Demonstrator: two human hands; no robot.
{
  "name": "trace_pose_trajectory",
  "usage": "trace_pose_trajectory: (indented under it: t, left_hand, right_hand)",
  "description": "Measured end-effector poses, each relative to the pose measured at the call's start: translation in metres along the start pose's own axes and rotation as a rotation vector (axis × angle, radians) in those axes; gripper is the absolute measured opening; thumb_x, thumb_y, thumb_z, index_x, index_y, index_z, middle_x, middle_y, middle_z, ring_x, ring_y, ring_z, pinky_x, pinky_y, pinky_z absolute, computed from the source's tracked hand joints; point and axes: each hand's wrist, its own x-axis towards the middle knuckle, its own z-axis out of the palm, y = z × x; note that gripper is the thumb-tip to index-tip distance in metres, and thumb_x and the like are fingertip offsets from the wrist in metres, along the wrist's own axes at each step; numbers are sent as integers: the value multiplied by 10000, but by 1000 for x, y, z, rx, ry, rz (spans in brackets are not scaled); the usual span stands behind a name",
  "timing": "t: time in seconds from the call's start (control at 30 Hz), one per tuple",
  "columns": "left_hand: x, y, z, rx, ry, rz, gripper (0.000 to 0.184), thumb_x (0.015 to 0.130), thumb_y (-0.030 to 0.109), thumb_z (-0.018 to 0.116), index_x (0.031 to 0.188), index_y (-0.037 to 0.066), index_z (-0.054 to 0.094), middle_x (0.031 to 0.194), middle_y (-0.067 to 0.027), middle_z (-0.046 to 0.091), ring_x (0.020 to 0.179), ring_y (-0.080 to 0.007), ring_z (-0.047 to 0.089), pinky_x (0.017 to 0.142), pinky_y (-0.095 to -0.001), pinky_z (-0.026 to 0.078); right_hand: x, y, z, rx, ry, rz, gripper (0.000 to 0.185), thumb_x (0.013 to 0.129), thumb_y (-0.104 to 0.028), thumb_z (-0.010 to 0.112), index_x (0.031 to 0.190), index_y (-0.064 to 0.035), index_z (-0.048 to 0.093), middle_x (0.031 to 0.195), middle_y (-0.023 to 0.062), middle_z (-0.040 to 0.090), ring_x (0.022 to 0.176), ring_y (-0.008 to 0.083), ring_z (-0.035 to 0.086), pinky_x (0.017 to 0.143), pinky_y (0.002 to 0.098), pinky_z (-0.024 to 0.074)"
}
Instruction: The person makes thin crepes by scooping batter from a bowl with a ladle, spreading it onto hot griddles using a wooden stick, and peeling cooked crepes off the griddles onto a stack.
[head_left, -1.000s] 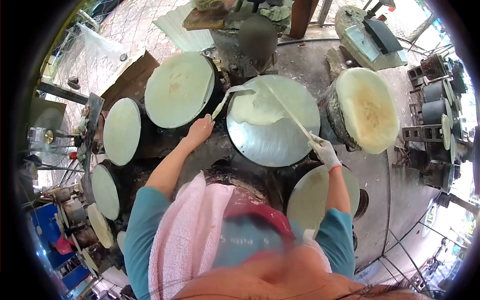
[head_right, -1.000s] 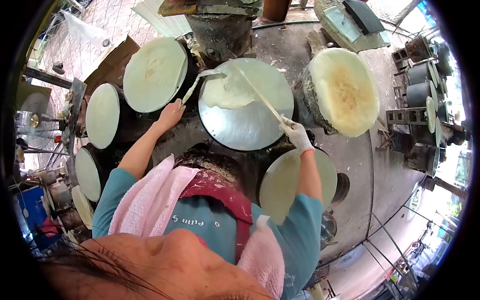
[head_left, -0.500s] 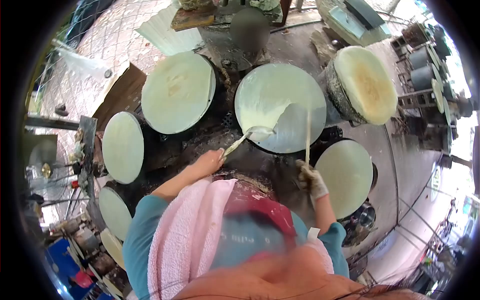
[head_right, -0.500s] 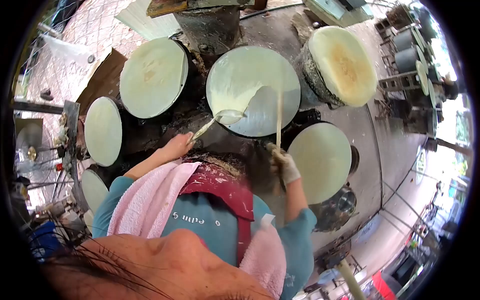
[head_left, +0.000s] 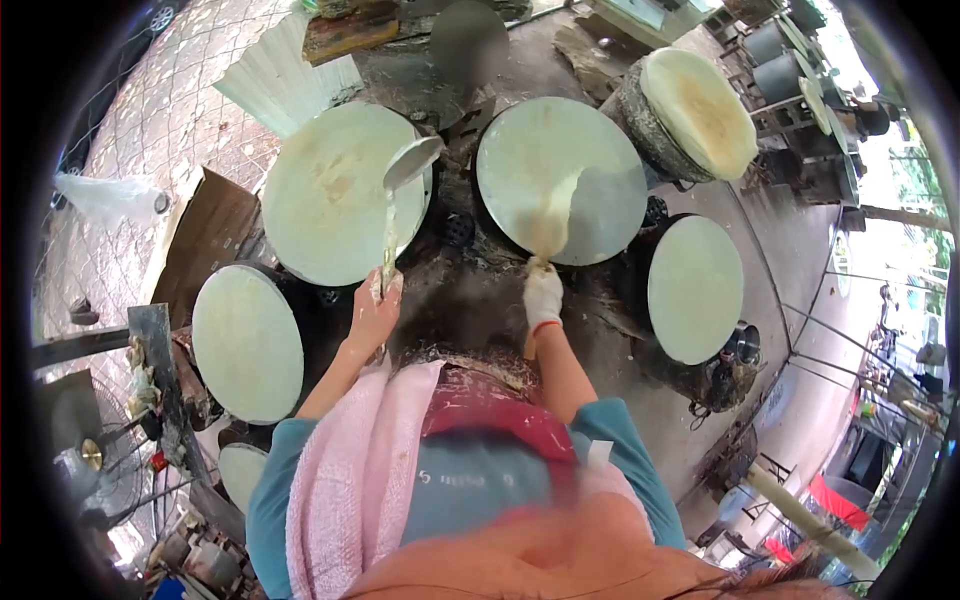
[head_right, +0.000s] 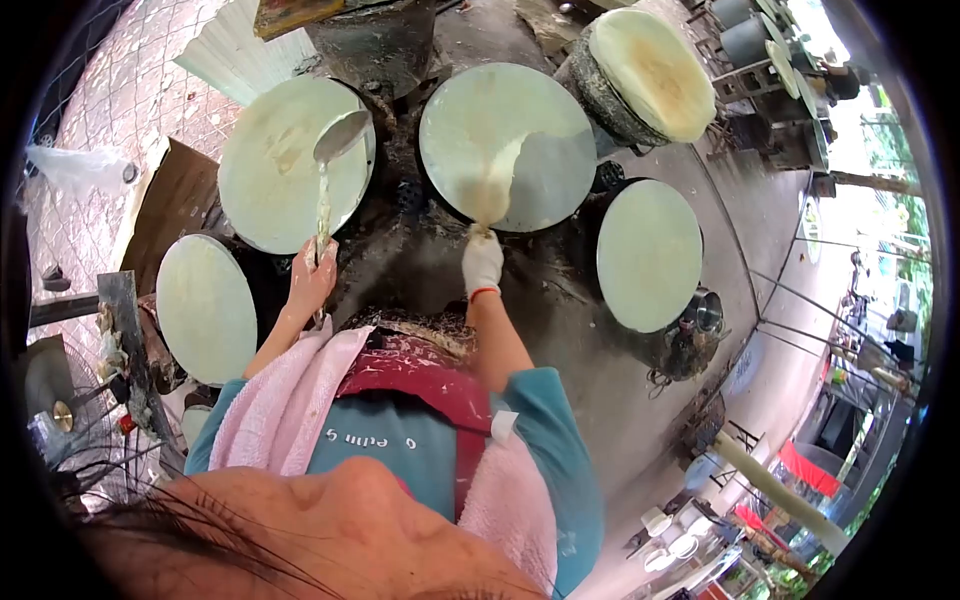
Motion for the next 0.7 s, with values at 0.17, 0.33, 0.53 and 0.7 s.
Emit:
trace_pose_trajectory:
  t: [0.17, 0.33, 0.53, 0.7]
  left_hand:
    - [-18, 6, 9, -183, 12, -119, 140, 915, 125, 526, 880, -10, 541, 624, -59, 513, 538, -135, 432, 518, -288, 385]
    - [-29, 36, 37, -476, -15, -318, 95, 933, 139, 531, 898, 53, 513, 596, 34, 437, 478, -48, 397, 422, -208, 324]
    - [-41, 77, 87, -413, 28, -325, 96, 933, 157, 538, 903, 71, 508, 579, 47, 394, 436, -44, 361, 396, -197, 301]
    - [-60, 99, 108, -411, 72, -369, 92, 930, 158, 545, 905, 74, 517, 581, 46, 405, 431, -49, 358, 378, -205, 289]
  right_hand:
    - [-15, -32, -57, 581, -251, 304, 390, 949, -399, 489, 800, -52, 588, 561, 13, 511, 455, 139, 498, 435, 314, 392]
    - [-20, -1, -79, -369, -231, -127, 350, 937, -340, 429, 1033, -39, 580, 891, 286, 630, 890, 468, 589, 765, 539, 458]
    - [79, 51, -128, -41, -163, -154, 350, 934, -318, 459, 892, -7, 614, 795, 243, 653, 764, 419, 630, 667, 468, 490]
    - [35, 66, -151, -455, -357, -368, 338, 940, -329, 419, 979, -39, 588, 788, 264, 644, 764, 427, 635, 679, 545, 479]
